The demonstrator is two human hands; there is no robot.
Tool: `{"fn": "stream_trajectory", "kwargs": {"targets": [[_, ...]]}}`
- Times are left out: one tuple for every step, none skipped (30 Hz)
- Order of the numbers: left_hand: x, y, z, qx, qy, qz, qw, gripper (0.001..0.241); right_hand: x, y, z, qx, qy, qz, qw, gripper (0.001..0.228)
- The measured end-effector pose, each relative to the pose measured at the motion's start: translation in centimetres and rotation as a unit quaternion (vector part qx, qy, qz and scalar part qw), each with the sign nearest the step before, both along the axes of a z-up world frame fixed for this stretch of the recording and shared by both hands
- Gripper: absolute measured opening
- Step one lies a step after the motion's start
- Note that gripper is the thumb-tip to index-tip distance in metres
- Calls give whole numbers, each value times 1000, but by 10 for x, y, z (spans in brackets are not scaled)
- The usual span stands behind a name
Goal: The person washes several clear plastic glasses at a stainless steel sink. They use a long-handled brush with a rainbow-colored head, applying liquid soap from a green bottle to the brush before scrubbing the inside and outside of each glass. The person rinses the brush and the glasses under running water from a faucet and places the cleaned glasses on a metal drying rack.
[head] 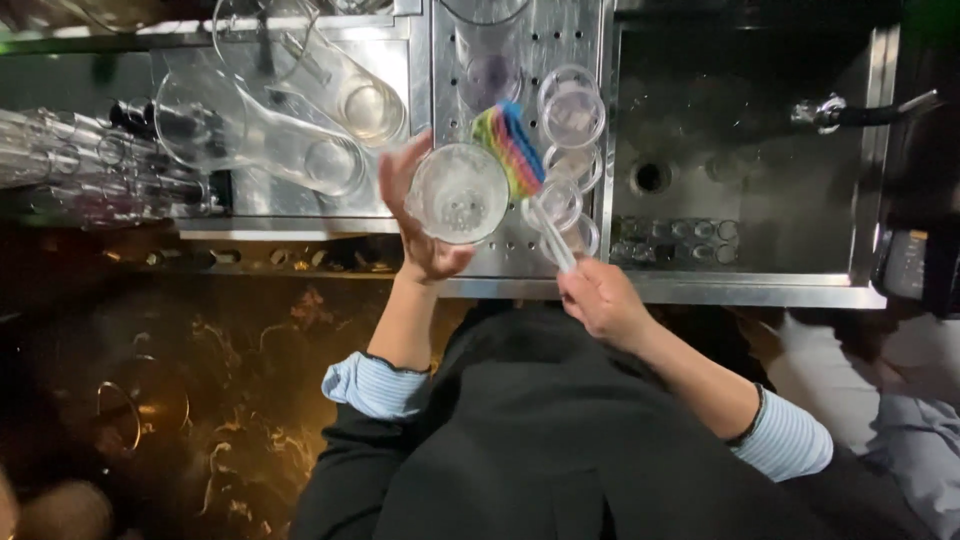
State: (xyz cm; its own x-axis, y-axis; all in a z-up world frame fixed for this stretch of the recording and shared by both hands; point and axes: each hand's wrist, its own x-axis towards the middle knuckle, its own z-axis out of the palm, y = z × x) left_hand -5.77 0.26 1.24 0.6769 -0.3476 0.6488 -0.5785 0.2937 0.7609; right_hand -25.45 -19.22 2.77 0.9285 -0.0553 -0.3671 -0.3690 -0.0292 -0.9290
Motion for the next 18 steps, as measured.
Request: {"fn": "stream_trajectory", "kwargs": {"targets": [[2, 3, -14, 3, -33, 79, 996, 137, 3, 3, 2, 44, 22, -32, 998, 24], [4, 5, -29, 5, -65, 159, 985, 145, 6, 6, 3, 88, 43, -64, 993, 22], [-1, 5, -33, 5, -66, 158, 985, 145, 5, 1, -14, 88, 42, -65, 993, 22], [-6, 6, -38, 60, -64, 204, 975, 140, 3, -3, -32, -37, 75, 26, 996, 25], [-14, 7, -44, 116, -61, 251, 959, 135, 0, -7, -50, -161, 109, 117, 974, 31], [-19, 7, -47, 117, -59, 250, 959, 135, -4, -5, -41, -160, 111, 117, 974, 31], [-22, 5, -50, 109, -54, 278, 953, 135, -5, -4, -32, -126, 65, 82, 986, 29], [-24, 4, -53, 102, -49, 306, 945, 134, -6, -3, -24, -92, 19, 46, 995, 27], [-21, 7, -55, 104, -45, 304, 946, 134, -7, -2, -19, -90, 23, 45, 995, 27], [-18, 10, -57, 106, -46, 281, 953, 131, -8, 0, -14, 5, 2, 10, 1000, 26], [-13, 16, -58, 109, -48, 263, 958, 128, -6, 2, -9, 102, -20, -22, 994, 26], [-12, 19, -38, 112, -47, 264, 957, 128, -11, 3, -17, 104, -18, -20, 994, 26], [-5, 19, -18, 143, -15, 173, 974, 117, -10, 1, -25, 116, -18, -11, 993, 24], [2, 18, 2, 173, 17, 80, 982, 106, -10, -1, -33, 128, -18, -3, 992, 23], [1, 15, 0, 172, 16, 80, 982, 106, -10, -3, -41, 127, -19, -3, 992, 23], [-1, 11, -2, 188, 56, 82, 977, 108, -9, -5, -50, 12, 29, 45, 998, 28], [-5, 7, -5, 204, 97, 84, 971, 111, -11, -7, -58, -103, 78, 92, 987, 35], [-5, 4, -7, 204, 97, 84, 971, 111, -9, -6, -45, -104, 78, 92, 987, 35]]}}
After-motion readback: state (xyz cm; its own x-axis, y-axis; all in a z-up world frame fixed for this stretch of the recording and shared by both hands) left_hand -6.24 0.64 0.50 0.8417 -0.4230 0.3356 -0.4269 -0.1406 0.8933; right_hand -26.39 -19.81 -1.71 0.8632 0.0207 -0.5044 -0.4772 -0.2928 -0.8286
